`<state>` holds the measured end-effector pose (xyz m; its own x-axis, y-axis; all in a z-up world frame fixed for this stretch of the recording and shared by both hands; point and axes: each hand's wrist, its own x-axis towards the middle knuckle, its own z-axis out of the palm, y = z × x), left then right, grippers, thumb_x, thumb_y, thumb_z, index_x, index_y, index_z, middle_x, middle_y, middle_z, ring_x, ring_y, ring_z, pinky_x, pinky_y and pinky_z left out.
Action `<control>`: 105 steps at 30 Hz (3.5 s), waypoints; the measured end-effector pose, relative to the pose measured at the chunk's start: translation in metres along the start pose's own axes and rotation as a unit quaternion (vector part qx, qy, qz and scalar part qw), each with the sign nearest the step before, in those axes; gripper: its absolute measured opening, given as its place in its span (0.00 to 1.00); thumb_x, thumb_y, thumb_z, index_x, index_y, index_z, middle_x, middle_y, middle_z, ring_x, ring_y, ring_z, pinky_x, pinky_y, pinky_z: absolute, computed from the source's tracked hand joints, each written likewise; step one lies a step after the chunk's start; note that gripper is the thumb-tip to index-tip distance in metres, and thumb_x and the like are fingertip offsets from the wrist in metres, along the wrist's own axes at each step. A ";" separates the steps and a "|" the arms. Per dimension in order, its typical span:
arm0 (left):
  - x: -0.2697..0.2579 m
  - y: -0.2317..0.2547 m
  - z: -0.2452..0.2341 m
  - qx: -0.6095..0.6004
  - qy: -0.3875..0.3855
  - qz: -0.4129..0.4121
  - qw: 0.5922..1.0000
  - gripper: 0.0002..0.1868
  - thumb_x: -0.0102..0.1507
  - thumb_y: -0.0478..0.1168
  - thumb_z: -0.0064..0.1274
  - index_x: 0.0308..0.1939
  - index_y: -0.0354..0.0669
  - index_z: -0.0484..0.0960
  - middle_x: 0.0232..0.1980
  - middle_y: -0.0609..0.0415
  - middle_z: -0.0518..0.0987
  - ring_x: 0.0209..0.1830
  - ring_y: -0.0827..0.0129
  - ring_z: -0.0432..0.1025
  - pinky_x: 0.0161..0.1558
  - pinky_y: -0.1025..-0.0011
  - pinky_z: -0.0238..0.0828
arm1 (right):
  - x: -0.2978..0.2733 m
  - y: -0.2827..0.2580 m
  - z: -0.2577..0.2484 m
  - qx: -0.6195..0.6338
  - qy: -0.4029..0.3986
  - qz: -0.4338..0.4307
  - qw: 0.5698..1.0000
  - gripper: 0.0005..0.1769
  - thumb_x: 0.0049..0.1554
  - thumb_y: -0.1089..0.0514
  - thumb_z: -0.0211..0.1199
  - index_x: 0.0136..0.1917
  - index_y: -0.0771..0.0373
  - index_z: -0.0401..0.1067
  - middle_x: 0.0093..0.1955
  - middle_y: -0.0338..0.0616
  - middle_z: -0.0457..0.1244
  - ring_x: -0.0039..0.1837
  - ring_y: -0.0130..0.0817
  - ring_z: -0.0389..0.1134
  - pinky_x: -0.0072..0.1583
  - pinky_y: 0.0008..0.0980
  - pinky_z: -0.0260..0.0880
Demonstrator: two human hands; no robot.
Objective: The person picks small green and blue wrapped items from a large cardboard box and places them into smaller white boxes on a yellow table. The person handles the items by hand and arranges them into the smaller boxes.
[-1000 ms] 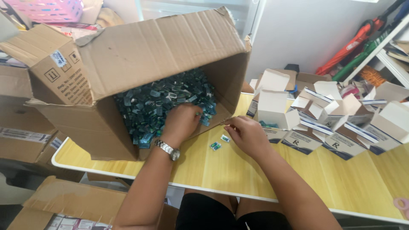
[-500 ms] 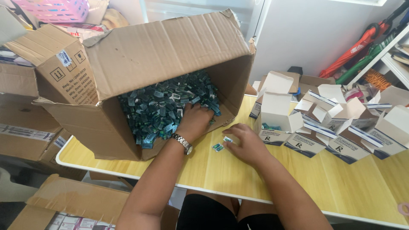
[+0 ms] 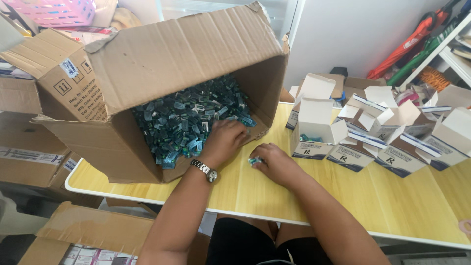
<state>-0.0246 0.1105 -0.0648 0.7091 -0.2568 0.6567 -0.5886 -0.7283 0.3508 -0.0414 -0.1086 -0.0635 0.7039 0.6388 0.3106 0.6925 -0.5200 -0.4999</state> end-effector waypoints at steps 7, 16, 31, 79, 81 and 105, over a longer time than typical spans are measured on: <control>-0.003 0.023 0.007 -0.151 -0.055 -0.017 0.987 0.08 0.64 0.35 0.54 0.47 0.41 0.80 0.50 0.48 0.82 0.51 0.52 0.77 0.50 0.62 0.74 | 0.001 0.016 -0.007 -0.010 0.046 0.102 0.994 0.12 0.54 0.60 0.66 0.51 0.62 0.72 0.50 0.53 0.68 0.54 0.55 0.69 0.53 0.47 0.69; -0.004 0.028 0.008 -0.160 -0.066 -0.020 0.985 0.08 0.65 0.34 0.55 0.48 0.42 0.79 0.49 0.48 0.81 0.50 0.51 0.76 0.51 0.61 0.73 | 0.002 0.017 0.002 0.025 0.140 0.077 0.987 0.11 0.55 0.64 0.63 0.53 0.64 0.73 0.49 0.55 0.67 0.54 0.56 0.69 0.53 0.46 0.68; -0.005 0.018 0.016 -0.237 -0.016 -0.063 0.969 0.09 0.63 0.32 0.59 0.47 0.39 0.82 0.45 0.50 0.82 0.40 0.64 0.80 0.41 0.71 0.76 | 0.004 0.072 0.018 0.655 0.091 0.234 0.712 0.06 0.60 0.66 0.57 0.52 0.66 0.70 0.46 0.46 0.68 0.48 0.34 0.72 0.52 0.33 0.76; 0.000 0.024 0.002 -0.087 0.113 0.020 0.990 0.03 0.62 0.36 0.60 0.38 0.41 0.86 0.38 0.52 0.81 0.43 0.57 0.74 0.48 0.61 0.71 | -0.004 -0.006 -0.005 -0.089 0.048 0.236 0.966 0.16 0.55 0.52 0.67 0.48 0.66 0.71 0.48 0.57 0.67 0.53 0.55 0.69 0.55 0.49 0.69; 0.001 0.020 -0.002 -0.082 0.116 0.023 0.990 0.03 0.62 0.35 0.60 0.38 0.40 0.85 0.39 0.51 0.82 0.42 0.56 0.75 0.47 0.61 0.71 | -0.004 -0.004 -0.005 -0.096 0.040 0.227 0.968 0.13 0.57 0.53 0.65 0.47 0.65 0.73 0.49 0.55 0.68 0.53 0.54 0.70 0.55 0.49 0.69; 0.000 -0.030 -0.022 -0.009 0.198 -0.068 0.978 0.02 0.60 0.36 0.60 0.35 0.43 0.86 0.37 0.51 0.82 0.41 0.54 0.75 0.47 0.59 0.71 | 0.000 0.013 -0.109 -0.205 0.247 0.234 0.918 0.12 0.62 0.52 0.66 0.56 0.59 0.73 0.55 0.49 0.67 0.54 0.48 0.71 0.54 0.47 0.70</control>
<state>-0.0160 0.1463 -0.0607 0.5776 0.1092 0.8090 -0.5088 -0.7268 0.4614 -0.0151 -0.1773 0.0176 0.8551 0.0089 0.5184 0.2257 -0.9066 -0.3566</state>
